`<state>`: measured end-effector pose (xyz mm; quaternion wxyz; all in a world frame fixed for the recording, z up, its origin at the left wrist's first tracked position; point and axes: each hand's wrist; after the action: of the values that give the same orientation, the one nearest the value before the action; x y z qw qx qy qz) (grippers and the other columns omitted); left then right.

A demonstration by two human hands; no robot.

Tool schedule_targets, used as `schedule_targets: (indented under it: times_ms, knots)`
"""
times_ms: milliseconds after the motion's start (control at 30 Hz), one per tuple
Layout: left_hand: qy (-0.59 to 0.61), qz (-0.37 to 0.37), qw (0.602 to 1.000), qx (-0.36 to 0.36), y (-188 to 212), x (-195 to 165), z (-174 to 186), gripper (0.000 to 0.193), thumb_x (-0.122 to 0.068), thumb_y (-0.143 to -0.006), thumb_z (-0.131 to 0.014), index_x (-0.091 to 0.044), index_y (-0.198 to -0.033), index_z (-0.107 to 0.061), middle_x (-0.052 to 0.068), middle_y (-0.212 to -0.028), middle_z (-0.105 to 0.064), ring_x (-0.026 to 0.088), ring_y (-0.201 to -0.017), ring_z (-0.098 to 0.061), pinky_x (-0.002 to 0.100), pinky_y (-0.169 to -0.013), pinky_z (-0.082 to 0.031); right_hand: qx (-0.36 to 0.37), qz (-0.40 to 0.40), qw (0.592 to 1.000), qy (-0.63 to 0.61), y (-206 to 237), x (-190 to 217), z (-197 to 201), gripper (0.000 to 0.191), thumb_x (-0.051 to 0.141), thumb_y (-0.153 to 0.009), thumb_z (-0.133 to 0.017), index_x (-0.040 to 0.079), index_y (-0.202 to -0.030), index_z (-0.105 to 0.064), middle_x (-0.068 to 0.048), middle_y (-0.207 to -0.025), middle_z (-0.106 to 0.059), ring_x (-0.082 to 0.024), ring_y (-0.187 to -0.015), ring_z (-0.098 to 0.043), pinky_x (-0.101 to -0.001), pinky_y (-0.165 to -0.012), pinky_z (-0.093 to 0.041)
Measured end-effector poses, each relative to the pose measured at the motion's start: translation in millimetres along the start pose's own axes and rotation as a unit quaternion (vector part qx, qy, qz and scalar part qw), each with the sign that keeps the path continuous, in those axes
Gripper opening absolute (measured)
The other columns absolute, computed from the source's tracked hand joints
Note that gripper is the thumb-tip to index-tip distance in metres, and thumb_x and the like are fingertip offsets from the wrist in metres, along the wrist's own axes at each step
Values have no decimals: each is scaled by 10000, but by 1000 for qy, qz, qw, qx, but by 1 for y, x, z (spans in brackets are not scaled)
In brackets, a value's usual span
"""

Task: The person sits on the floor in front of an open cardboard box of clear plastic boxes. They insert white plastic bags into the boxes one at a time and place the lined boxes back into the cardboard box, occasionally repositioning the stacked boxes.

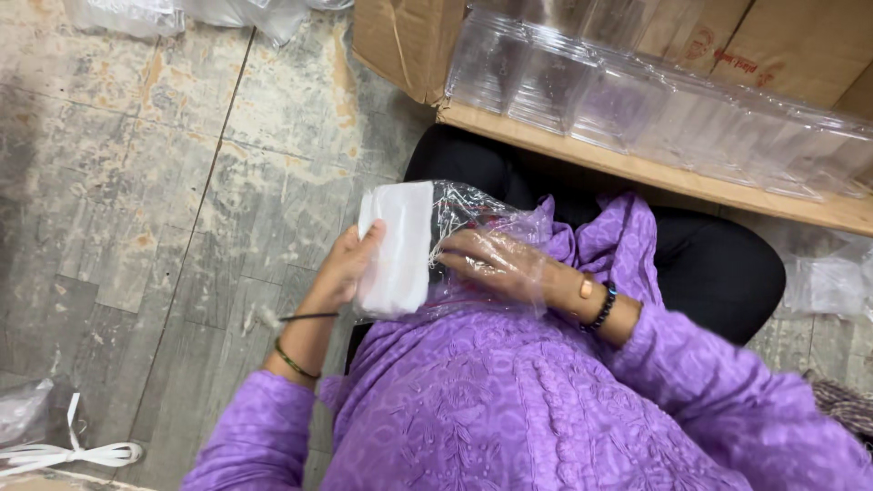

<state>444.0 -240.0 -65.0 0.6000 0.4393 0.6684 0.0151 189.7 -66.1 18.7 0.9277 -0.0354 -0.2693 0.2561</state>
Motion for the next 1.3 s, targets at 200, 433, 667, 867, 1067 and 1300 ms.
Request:
schedule_targets:
  times_ms: [200,433,667,867,1067,1300]
  knots:
    - [-220,-197,936,-192,16,12,-32,419,-375,-965,-711,23,-1068,-630,96,-974,-733,117,-870,-663,271,-777,-544,-96,-174,976,-93,-27,13,4,279,175,-965,-717,48,-1212,-683,-134,-1124,-711,-266,-1006,-729,-413,-856,-582]
    - [-127,-185,957,-187,38,4,-59,448,-377,-956,-723,20,-1062,-544,103,-974,-687,121,-867,-606,278,-774,-526,-209,-372,889,-169,-41,3,-18,406,260,-840,-822,-31,-1083,-678,-151,-923,-704,-190,-720,-702,-310,-634,-586]
    - [-101,-191,962,-164,33,13,-57,420,-350,-971,-700,11,-1075,-512,96,-1001,-664,102,-880,-597,262,-776,-524,-189,-424,866,-188,-50,1,-28,278,249,-887,-793,4,-988,-710,-147,-873,-711,-234,-728,-701,-372,-661,-560]
    - [-66,-182,969,-156,30,18,-46,378,-334,-1000,-673,6,-1069,-521,75,-967,-655,81,-841,-578,239,-751,-512,-220,-322,907,-160,-40,6,-16,190,189,-939,-750,9,-941,-692,-132,-839,-665,-252,-734,-656,-379,-652,-525]
    - [-3,-156,977,-145,21,31,-28,313,-290,-1034,-621,5,-1089,-533,67,-960,-665,67,-827,-580,222,-743,-504,-259,-235,919,-181,-20,26,-14,133,149,-997,-710,31,-977,-654,-83,-893,-621,-192,-825,-608,-355,-713,-508]
    - [-2,-160,975,-152,21,40,-14,297,-290,-1059,-588,-6,-1103,-511,56,-952,-627,61,-832,-548,225,-737,-494,-259,-377,697,-552,13,44,-2,237,185,-1033,-630,43,-1214,-572,-44,-1050,-644,-118,-949,-618,-291,-812,-547]
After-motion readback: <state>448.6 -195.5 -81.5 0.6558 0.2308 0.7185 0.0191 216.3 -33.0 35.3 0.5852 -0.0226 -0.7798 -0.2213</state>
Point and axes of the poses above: each hand's wrist, its own y-axis away from the middle knuckle, its own z-axis out of the back of the hand, x = y × z
